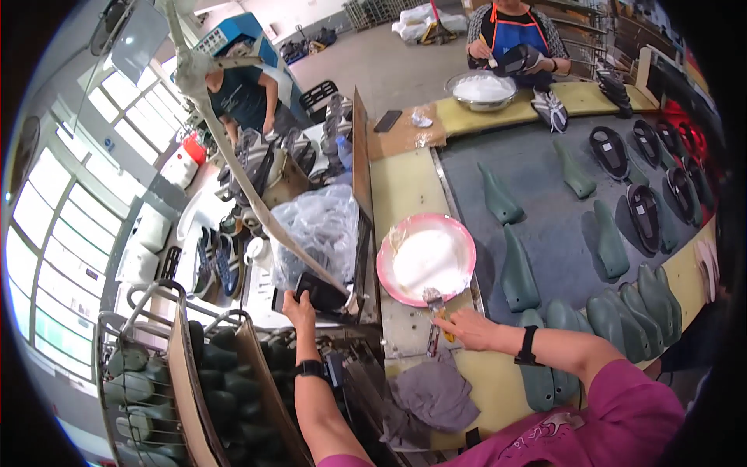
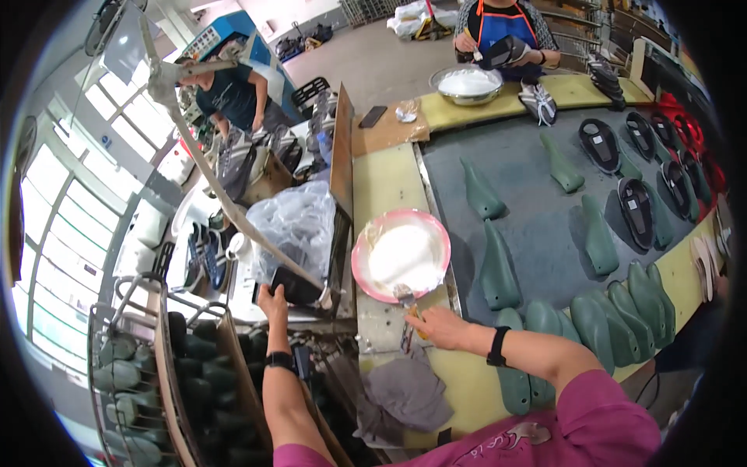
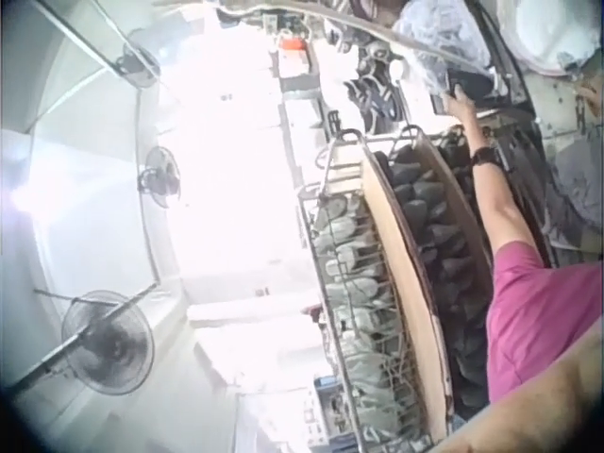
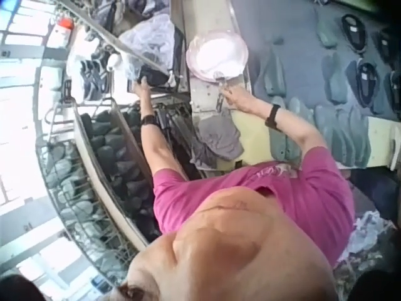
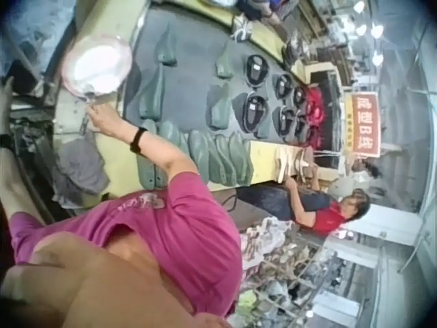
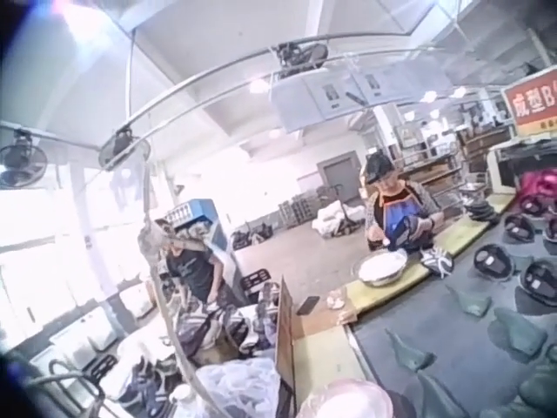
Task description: Applying adhesive or primer to the bottom of green shoe lasts using a brush in a shoe factory.
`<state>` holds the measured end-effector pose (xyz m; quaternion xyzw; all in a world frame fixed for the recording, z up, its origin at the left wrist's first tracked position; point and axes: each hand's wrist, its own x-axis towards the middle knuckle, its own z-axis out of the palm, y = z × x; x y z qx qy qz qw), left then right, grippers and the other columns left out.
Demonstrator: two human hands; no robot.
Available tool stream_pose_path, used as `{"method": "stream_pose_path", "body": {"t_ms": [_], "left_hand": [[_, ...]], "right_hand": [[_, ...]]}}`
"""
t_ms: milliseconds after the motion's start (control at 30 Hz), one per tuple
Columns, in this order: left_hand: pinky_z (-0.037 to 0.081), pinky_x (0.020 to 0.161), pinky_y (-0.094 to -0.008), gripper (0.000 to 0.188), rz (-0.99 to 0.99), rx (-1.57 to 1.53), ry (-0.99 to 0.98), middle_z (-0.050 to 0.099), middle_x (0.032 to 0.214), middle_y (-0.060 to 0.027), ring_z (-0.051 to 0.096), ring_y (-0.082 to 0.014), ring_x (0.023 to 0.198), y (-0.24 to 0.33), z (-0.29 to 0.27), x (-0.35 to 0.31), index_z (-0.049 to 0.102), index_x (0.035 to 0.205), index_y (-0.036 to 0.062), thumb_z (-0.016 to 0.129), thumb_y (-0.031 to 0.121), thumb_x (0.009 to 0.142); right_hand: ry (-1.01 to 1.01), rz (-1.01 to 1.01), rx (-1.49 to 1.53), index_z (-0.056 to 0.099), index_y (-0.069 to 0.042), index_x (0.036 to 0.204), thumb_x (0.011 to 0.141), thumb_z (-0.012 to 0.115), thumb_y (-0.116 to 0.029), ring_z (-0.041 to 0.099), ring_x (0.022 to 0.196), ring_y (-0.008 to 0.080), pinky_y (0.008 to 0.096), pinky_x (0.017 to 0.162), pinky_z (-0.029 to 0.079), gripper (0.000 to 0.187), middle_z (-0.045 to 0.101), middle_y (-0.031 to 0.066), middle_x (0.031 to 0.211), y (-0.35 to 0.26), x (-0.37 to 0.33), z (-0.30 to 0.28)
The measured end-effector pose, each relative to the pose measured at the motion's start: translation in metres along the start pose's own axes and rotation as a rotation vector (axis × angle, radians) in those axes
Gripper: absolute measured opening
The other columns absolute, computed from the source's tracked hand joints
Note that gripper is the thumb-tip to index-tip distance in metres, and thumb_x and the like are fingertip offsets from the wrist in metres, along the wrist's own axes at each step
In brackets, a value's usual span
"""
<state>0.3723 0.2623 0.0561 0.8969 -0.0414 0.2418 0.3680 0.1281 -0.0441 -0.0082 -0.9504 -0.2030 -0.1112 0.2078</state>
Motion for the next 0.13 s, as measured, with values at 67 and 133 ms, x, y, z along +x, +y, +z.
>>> {"method": "stream_pose_path", "body": {"t_ms": [67, 133], "left_hand": [[0.042, 0.063, -0.0381, 0.024, 0.092, -0.1, 0.08, 0.055, 0.066, -0.0195, 0.054, -0.0303, 0.061, 0.023, -0.002, 0.003, 0.053, 0.084, -0.0033, 0.064, 0.015, 0.071], [0.042, 0.064, -0.0377, 0.022, 0.136, -0.229, 0.179, 0.058, 0.069, -0.0163, 0.053, -0.0312, 0.061, 0.043, -0.016, 0.008, 0.055, 0.085, -0.0017, 0.064, 0.014, 0.072]], "right_hand": [[-0.01, 0.018, 0.029, 0.046, -0.008, 0.117, 0.066, 0.06, -0.007, 0.051, 0.075, 0.0286, 0.0389, 0.063, 0.042, 0.053, 0.049, 0.0112, 0.08, -0.006, -0.004, -0.018], [0.049, 0.144, 0.158, 0.039, -0.01, 0.128, 0.068, 0.063, -0.009, 0.052, 0.078, 0.0293, 0.0382, 0.067, 0.042, 0.065, 0.051, 0.0122, 0.082, -0.014, -0.003, -0.033]]}}
